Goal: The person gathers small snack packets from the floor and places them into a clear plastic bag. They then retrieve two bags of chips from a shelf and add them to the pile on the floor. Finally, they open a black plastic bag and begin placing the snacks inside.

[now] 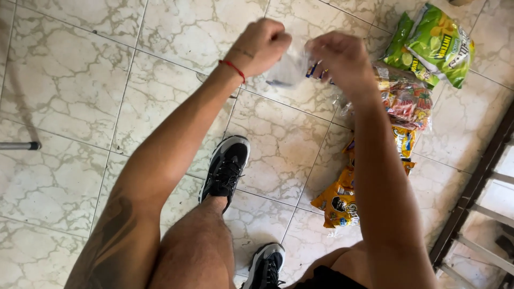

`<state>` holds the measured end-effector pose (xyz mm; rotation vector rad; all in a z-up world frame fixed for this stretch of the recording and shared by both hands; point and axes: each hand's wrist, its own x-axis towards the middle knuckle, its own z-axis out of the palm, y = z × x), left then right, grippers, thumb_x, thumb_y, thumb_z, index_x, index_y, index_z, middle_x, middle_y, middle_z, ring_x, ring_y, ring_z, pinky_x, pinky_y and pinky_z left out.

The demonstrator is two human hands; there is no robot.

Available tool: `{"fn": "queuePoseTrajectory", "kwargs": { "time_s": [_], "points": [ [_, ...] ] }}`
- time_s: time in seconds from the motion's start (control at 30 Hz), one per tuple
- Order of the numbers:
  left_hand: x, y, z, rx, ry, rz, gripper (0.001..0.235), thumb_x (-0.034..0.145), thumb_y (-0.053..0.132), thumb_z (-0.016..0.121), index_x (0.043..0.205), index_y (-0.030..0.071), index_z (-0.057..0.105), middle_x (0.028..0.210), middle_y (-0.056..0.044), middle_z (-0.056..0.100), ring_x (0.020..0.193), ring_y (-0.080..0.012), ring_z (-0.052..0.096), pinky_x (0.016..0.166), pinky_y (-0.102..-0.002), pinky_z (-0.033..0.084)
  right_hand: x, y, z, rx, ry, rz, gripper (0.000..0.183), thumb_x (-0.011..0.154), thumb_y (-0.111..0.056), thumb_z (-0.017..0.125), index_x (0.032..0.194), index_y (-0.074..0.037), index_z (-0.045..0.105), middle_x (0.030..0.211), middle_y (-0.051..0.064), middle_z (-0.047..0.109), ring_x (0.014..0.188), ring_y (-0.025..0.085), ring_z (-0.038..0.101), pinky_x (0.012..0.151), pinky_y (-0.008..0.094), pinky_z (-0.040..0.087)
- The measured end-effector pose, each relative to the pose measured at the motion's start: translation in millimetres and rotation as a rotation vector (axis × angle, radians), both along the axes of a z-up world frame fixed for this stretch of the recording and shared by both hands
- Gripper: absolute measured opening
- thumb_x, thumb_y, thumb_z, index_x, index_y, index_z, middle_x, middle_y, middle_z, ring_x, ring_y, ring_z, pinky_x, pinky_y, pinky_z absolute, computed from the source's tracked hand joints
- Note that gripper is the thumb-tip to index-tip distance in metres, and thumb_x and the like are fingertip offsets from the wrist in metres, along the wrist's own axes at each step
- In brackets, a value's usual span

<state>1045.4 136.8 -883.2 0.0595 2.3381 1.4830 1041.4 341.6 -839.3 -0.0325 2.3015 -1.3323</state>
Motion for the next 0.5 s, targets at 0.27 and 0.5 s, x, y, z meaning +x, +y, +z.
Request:
{"fn": "queuePoseTrajectory", "kwargs": {
  "time_s": [0.27, 0.5],
  "points": [
    [18.1, 0.6, -49.6, -0.052, 0.05, 0.001, 0.031, 0.1, 0.023, 0.055, 0.072, 0.013, 0.06, 0.072, -0.008, 0.069, 0.069, -0.0221, 0.067, 0.057, -0.032, 0.047, -35.6, 125.6, -210.5, 0.198, 0.233, -0.48, 0.013, 0.097, -0.022, 0.068, 0.101, -0.013, 0.077, 0.072, 0.001, 0.072, 0.062, 0.013, 0.07, 0.052, 0.028, 0.058],
    [88.8, 0.3, -149.2, -0.265, -0.215, -0.159, 0.031, 0.095, 0.026, 0.057, 0.083, 0.002, 0.073, 0.079, -0.024, 0.073, 0.088, -0.0447, 0.073, 0.075, -0.051, 0.057, -40.5, 114.2, -320.2, 0.593, 0.361, -0.485, 0.028, 0.081, -0.036, 0.069, 0.084, -0.008, 0.069, 0.081, 0.02, 0.07, 0.086, 0.041, 0.071, 0.077, 0.054, 0.058]
  ]
}}
